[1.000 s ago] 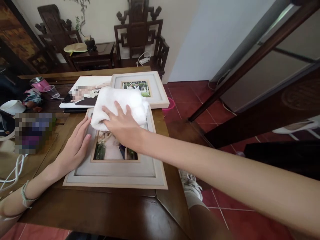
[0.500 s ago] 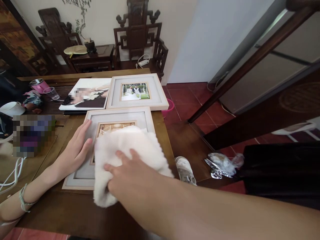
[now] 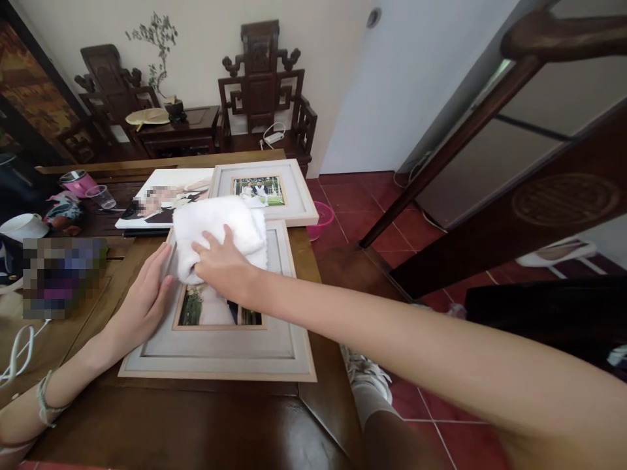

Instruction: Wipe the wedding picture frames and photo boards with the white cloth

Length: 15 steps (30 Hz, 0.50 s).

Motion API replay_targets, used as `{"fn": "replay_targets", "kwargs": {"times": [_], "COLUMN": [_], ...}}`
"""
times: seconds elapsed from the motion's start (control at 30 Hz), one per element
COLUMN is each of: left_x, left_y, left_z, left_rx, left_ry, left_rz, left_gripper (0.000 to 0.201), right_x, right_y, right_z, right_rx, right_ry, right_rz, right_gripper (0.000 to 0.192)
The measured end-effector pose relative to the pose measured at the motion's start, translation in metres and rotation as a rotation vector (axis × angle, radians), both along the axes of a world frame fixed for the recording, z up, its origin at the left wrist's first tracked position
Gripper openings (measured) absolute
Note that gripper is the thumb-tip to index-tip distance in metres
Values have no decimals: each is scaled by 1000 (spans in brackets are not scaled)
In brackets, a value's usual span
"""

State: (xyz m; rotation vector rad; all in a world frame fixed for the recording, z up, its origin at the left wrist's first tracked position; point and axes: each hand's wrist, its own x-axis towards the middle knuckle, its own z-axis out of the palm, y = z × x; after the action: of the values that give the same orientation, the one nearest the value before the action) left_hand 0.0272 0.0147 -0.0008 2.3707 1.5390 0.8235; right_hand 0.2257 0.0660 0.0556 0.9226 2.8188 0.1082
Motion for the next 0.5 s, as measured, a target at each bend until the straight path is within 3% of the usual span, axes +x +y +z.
{"fn": "replay_targets", "kwargs": {"times": [0.13,0.27,0.33,0.43,0.5], "left_x": [-1,-3,-4,-2,0], "left_y": [0,2,3,7,9], "left_z": [-4,-7,-4,7,16], "left_rx": [27,-59,-128,-283,-473], "left_ry": [31,45,22,-119,-305], "left_rz": [39,139,196,305,338], "left_gripper": [54,63,69,75,67], "right_x": [41,80,88,96,102], "right_y": [-13,-43,-65,-99,-116], "right_z": [12,21,18,10,9], "right_rx": [-29,-149,-262,-418,-440], "right_ry": [-51,-72,-50,21,120], "right_rz": [-143,-228,-202,-93,-59], "right_gripper": [45,59,62,40,31]}}
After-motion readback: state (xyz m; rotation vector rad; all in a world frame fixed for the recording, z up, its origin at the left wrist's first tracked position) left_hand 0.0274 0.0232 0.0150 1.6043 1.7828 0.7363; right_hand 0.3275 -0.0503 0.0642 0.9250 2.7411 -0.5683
